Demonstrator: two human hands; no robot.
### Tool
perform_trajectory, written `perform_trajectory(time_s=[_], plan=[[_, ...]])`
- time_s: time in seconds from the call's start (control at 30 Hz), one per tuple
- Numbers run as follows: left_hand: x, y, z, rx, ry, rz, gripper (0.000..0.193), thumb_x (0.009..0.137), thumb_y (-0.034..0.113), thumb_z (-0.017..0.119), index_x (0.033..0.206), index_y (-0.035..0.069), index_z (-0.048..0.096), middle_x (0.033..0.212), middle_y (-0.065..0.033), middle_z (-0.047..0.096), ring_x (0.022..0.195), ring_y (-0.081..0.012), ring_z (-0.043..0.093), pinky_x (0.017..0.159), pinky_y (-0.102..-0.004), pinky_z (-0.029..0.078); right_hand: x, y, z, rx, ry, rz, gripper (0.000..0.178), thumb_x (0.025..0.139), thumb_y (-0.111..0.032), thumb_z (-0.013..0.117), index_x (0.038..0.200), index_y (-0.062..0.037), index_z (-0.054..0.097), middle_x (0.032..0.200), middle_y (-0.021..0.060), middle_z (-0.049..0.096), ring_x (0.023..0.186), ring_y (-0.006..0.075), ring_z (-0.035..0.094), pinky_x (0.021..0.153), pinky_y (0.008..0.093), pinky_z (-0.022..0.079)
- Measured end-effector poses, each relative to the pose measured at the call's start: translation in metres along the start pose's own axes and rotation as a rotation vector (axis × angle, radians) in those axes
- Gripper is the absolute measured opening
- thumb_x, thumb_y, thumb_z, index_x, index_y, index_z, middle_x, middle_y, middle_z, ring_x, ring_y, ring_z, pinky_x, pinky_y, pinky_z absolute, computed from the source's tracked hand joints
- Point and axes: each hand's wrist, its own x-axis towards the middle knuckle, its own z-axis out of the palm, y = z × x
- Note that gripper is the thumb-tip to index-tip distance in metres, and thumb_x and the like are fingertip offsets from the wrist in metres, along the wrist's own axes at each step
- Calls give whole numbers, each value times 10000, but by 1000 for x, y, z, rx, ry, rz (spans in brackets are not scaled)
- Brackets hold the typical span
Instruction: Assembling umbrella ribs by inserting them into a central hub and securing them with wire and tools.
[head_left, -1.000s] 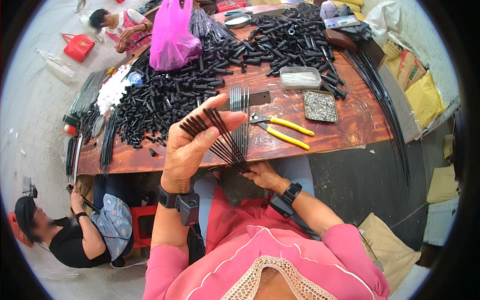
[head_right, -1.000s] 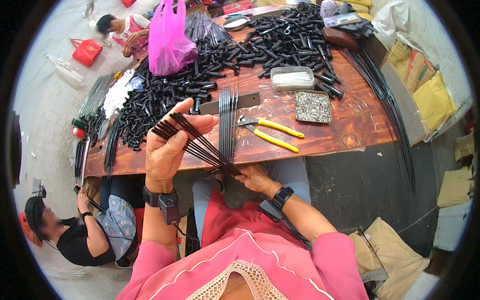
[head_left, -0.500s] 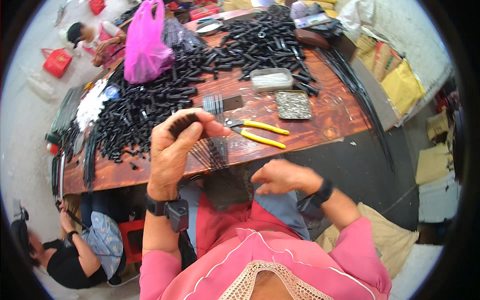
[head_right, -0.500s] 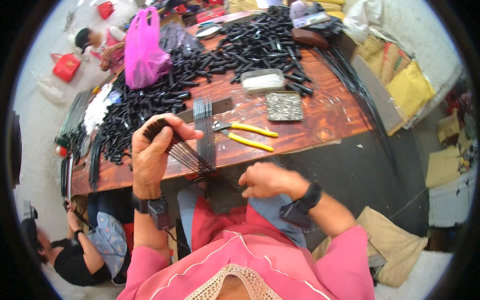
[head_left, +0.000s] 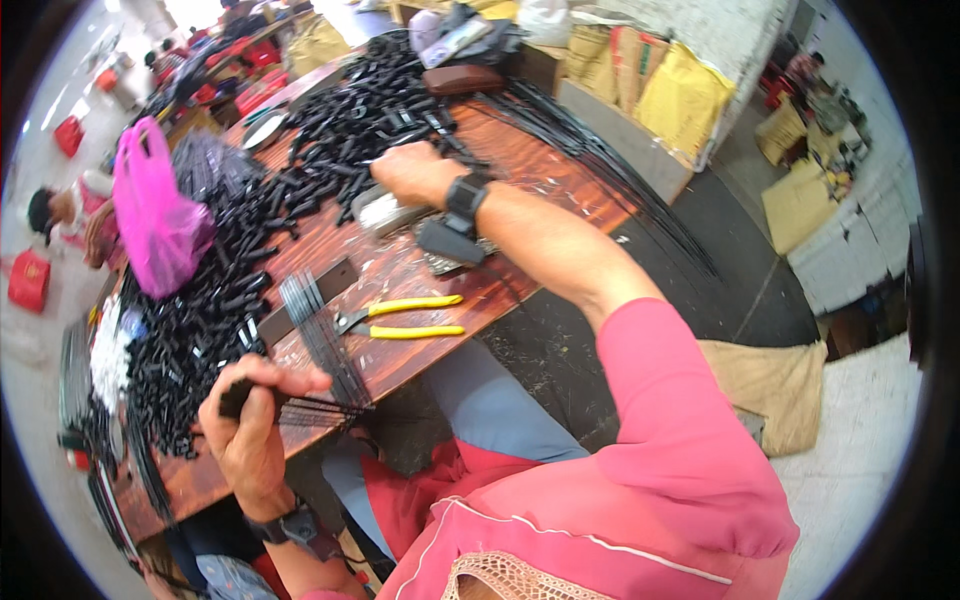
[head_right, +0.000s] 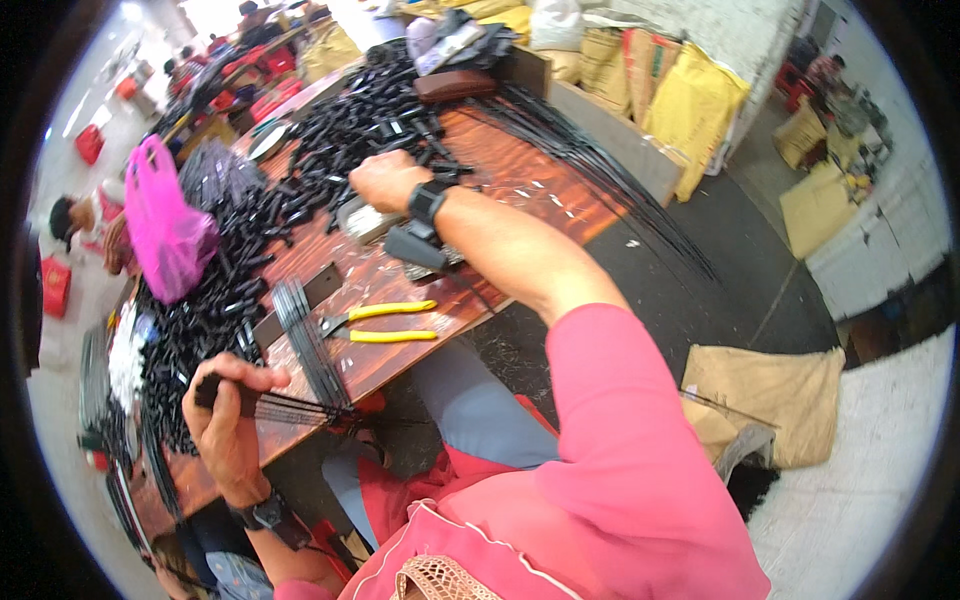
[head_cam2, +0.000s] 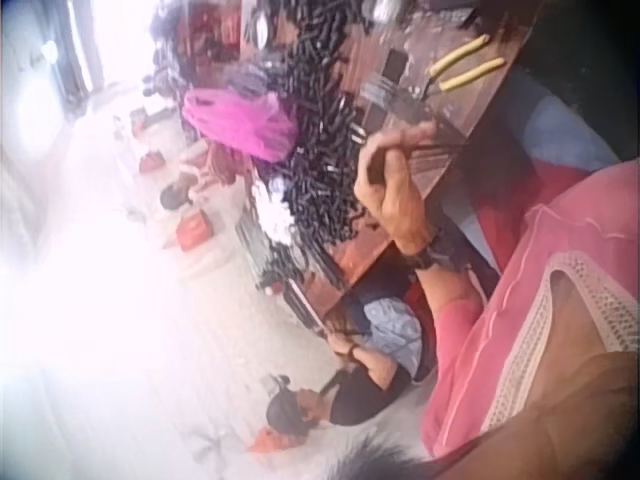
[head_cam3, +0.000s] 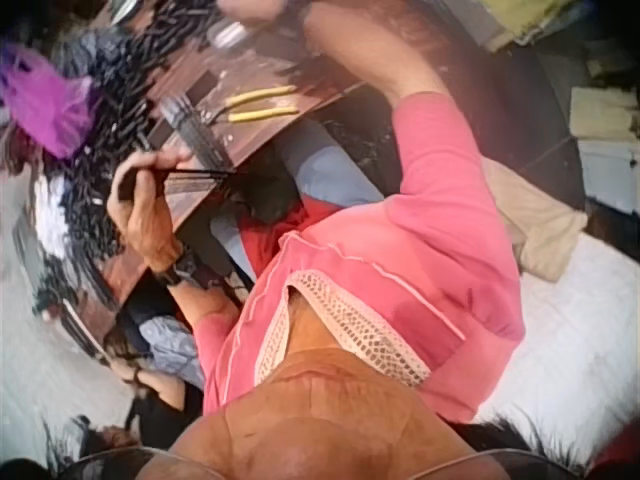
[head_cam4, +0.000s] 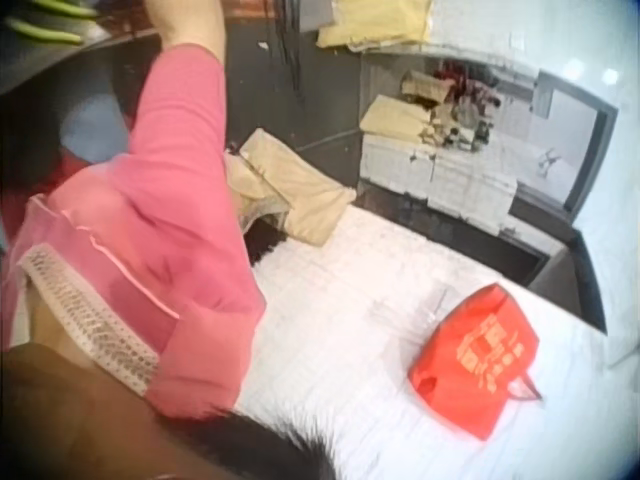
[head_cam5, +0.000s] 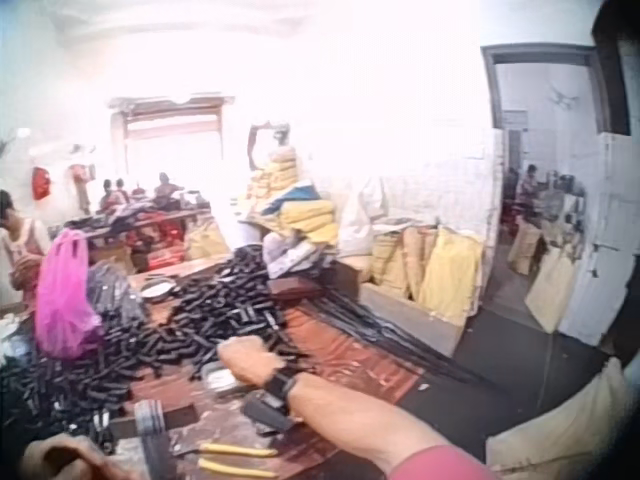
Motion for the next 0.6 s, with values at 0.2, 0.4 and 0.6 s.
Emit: perform_trajectory(time_s=[0.2, 0.4, 0.6], plan=[[2, -4, -2, -20, -26, 15, 259, 972, 214, 573, 1078, -21, 556, 881, -141, 632, 849, -297, 665, 848, -429, 526, -1, 0, 5, -36, 17, -43, 182, 814, -104, 618, 941, -51, 737, 955, 169, 720, 905, 304, 709, 723, 417, 568], [-1, -6, -4, 55, 115, 19, 240, 988, 173, 530, 1074, -49, 560, 887, -167, 642, 834, -295, 676, 824, -419, 548, -14, -3, 11, -53, 172, -77, 154, 797, -115, 612, 877, -69, 736, 895, 157, 720, 843, 309, 715, 697, 424, 574], [12, 0, 9, 12, 59, -114, 188, 974, 88, 523, 1081, -48, 597, 913, -155, 688, 901, -249, 685, 845, -344, 528, -57, 3, -35, 329, 429, -137, 101, 689, -85, 635, 738, -32, 707, 762, 214, 666, 705, 374, 668, 651, 461, 532]])
